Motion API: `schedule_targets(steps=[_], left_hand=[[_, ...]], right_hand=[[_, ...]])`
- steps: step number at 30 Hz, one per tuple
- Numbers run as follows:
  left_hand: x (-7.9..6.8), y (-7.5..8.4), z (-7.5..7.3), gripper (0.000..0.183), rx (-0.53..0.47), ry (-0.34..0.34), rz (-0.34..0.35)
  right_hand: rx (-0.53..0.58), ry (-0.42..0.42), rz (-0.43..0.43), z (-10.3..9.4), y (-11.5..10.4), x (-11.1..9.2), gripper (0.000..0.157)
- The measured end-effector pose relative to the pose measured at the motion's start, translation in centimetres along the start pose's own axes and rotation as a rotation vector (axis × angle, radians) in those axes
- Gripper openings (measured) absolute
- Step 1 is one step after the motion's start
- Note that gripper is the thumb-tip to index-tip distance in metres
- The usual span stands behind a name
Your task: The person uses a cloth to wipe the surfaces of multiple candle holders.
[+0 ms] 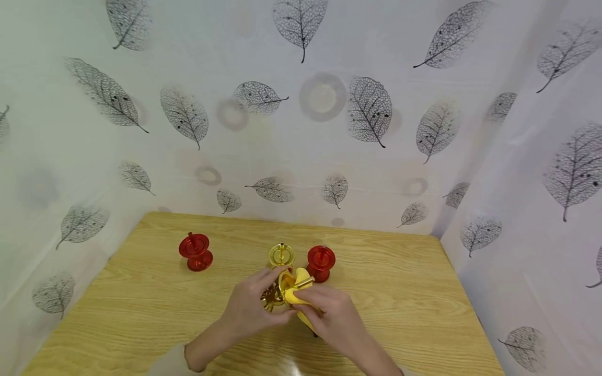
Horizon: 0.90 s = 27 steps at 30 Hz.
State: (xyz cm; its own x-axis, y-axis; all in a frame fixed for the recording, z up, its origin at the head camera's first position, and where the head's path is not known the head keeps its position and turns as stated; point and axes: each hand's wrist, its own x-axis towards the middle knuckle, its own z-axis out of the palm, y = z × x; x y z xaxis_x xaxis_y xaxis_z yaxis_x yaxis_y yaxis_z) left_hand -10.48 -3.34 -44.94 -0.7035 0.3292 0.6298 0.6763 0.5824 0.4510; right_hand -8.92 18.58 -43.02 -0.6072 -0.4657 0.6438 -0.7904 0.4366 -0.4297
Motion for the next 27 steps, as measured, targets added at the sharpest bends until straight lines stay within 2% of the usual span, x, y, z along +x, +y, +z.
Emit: schedule_targets(steps=[5, 7, 13, 17, 19, 22, 27], left_hand=[[0.0, -0.3, 0.1, 0.086, 0.087, 0.016, 0.076], [0.0, -0.4, 0.1, 0.086, 0.095, 0.021, 0.09], [-0.3, -0.3, -0.1, 0.085, -0.031, -0.002, 0.032], [-0.3, -0.2, -0.3, 0.086, -0.107, -0.028, -0.018], [-0.3, -0.1, -0.3, 0.086, -0.142, -0.039, -0.036], [-0.3, 0.0, -0.3, 0.089, -0.174, -0.053, -0.054], [-0.3, 0.1, -0.3, 0.081, -0.168, -0.06, -0.063]], right_hand=[[0.034, -0.004, 0.081, 0.4, -0.4, 0.4, 0.028], [0.046, -0.008, 0.088, 0.4, -0.5, 0.5, 0.028], [0.087, -0.025, 0.002, 0.1, -0.2, 0.2, 0.033], [0.105, -0.027, -0.089, -0.1, 0.5, -0.1, 0.017], [0.107, -0.011, -0.131, -0.2, 0.8, -0.3, 0.017], [0.1, 0.026, -0.134, -0.3, 1.0, -0.7, 0.024], [0.06, 0.122, -0.101, -0.2, 1.0, -1.1, 0.023]])
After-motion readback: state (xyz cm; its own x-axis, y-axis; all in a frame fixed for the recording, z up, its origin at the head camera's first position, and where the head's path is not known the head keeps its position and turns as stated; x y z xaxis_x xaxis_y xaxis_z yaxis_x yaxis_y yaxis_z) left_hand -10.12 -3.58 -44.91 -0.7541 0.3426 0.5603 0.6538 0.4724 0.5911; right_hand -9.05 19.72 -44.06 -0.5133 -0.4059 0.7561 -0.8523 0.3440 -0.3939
